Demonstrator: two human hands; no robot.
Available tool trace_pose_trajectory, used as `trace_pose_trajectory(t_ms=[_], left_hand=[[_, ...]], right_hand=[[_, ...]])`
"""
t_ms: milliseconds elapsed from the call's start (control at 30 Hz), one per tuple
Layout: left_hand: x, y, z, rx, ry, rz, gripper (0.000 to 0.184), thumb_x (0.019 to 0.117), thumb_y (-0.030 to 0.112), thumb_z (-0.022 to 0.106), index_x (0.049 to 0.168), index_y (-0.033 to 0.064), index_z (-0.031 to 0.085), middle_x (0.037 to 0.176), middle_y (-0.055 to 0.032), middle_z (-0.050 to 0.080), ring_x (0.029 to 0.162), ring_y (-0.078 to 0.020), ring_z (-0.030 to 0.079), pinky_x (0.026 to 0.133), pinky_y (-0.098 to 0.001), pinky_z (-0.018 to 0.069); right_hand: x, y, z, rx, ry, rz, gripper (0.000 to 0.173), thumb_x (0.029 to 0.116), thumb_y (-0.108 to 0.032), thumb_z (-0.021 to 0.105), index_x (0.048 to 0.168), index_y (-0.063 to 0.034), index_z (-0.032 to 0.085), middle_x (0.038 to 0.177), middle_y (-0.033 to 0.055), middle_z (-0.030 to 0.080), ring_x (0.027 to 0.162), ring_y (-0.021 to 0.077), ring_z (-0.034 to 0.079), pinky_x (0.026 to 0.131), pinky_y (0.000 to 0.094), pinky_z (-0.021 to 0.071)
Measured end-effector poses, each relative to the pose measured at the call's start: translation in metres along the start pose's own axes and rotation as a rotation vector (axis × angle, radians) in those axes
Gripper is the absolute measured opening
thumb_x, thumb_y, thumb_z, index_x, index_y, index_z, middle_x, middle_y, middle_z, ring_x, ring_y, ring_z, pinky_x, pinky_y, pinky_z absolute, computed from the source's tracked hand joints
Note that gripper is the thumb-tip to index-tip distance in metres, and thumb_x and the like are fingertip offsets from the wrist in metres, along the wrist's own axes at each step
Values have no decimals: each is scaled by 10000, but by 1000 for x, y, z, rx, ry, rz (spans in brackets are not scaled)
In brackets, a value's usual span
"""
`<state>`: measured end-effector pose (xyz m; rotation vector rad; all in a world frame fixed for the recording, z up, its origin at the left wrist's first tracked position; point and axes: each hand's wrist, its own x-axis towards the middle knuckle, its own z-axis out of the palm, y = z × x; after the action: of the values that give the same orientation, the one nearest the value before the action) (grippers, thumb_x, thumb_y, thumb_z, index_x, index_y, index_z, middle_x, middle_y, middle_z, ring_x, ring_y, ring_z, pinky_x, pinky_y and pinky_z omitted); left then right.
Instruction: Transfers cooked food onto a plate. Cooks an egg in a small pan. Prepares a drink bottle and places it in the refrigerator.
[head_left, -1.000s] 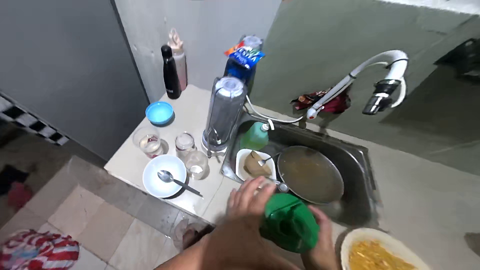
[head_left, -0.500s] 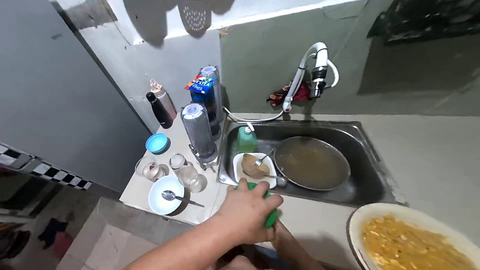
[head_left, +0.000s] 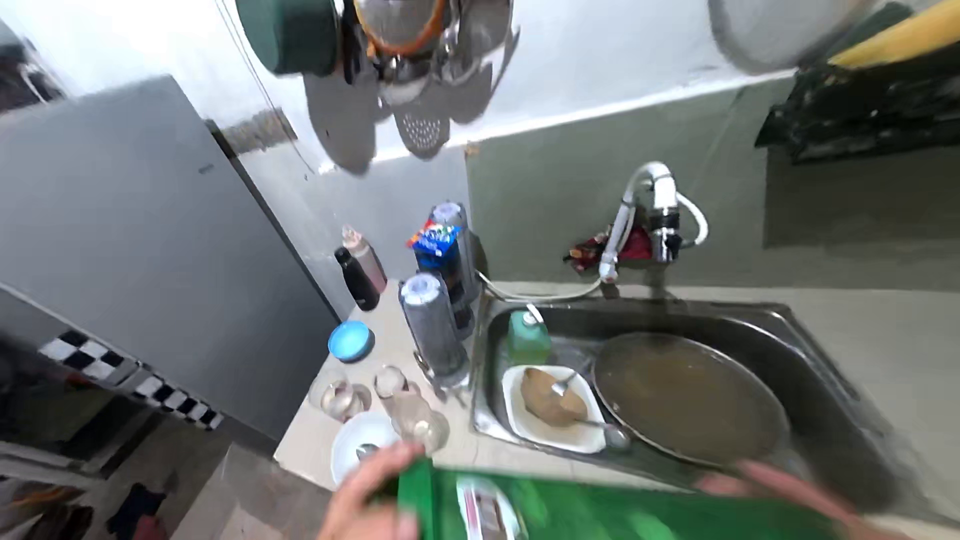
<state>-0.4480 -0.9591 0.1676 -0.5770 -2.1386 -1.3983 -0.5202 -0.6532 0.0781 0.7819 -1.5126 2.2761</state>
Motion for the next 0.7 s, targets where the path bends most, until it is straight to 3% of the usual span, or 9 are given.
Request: trace_pose_trajectory(t_ms=[67, 133, 233, 300, 400, 500, 567, 667, 700], left_hand=[[-9, -23, 15, -56, 118, -22, 618, 858, 535, 747, 1404, 314, 561, 1411, 79, 596, 1255, -93, 592, 1045, -324, 525], [-31, -34, 33, -117, 231, -230, 654, 782, 522, 795, 1335, 214, 630, 1240, 7, 683, 1055, -106, 683, 867, -321, 602], [23, -56, 15, -28, 163, -130, 628, 885, 560, 710, 1392, 218, 565, 1375, 70, 620, 1214, -5, 586, 1036, -264, 505], [-30, -45, 27, -47, 152, -281, 622, 824, 509, 774, 1339, 196, 620, 1251, 39, 673, 1081, -43, 653, 912, -297, 576], [19, -69, 14, -61, 138, -22, 584, 885, 485, 733, 1395, 246, 579, 1384, 58, 610, 1239, -61, 585, 1048, -307, 509], [-34, -51, 35, -90, 120, -271, 621, 803, 445, 789, 1349, 206, 616, 1302, 21, 654, 1133, -73, 647, 944, -305, 571], [18, -78, 27, -99, 134, -91, 611, 876, 480, 750, 1403, 235, 561, 1432, 49, 581, 1265, -45, 567, 1063, -288, 495], [-20, -80, 50, -98, 224, -255, 629, 810, 505, 767, 1326, 173, 627, 1280, 4, 663, 1086, -69, 660, 902, -313, 585], [-15, -79, 50, -86, 200, -247, 640, 838, 511, 750, 1367, 184, 600, 1332, 17, 641, 1137, -62, 638, 948, -310, 569]], right_hand=[[20, -14, 5, -125, 57, 35, 352, 998, -446, 576, 1313, -304, 643, 1306, -99, 667, 1202, 83, 622, 1030, 315, 519], [15, -10, 9, -227, 123, 165, 257, 992, -378, 527, 1208, -296, 640, 1199, -110, 680, 1104, 56, 652, 923, 273, 571], [70, 5, 11, -193, -2, 7, 267, 1031, -350, 539, 1264, -317, 665, 1286, -155, 661, 1203, 14, 600, 1025, 245, 502], [12, -2, 12, -275, 97, 181, 226, 1016, -319, 492, 1178, -327, 648, 1185, -158, 678, 1095, 14, 645, 921, 245, 566], [62, 11, 13, -241, 40, 43, 304, 1059, -370, 495, 1321, -312, 636, 1320, -146, 649, 1235, 36, 596, 1064, 290, 495], [11, 2, 6, -355, 170, 249, 263, 1009, -396, 498, 1196, -285, 647, 1183, -134, 692, 1110, 25, 646, 940, 257, 555], [66, 23, -9, -340, -17, -3, 356, 1048, -461, 484, 1314, -288, 645, 1316, -135, 662, 1236, 22, 592, 1045, 263, 494], [21, 19, 4, -393, 215, 110, 268, 1025, -316, 437, 1148, -256, 668, 1121, -130, 690, 1044, 10, 650, 884, 245, 565], [27, 11, 3, -378, 200, 150, 290, 1026, -276, 440, 1184, -206, 673, 1141, -107, 697, 1054, 17, 652, 899, 253, 569]])
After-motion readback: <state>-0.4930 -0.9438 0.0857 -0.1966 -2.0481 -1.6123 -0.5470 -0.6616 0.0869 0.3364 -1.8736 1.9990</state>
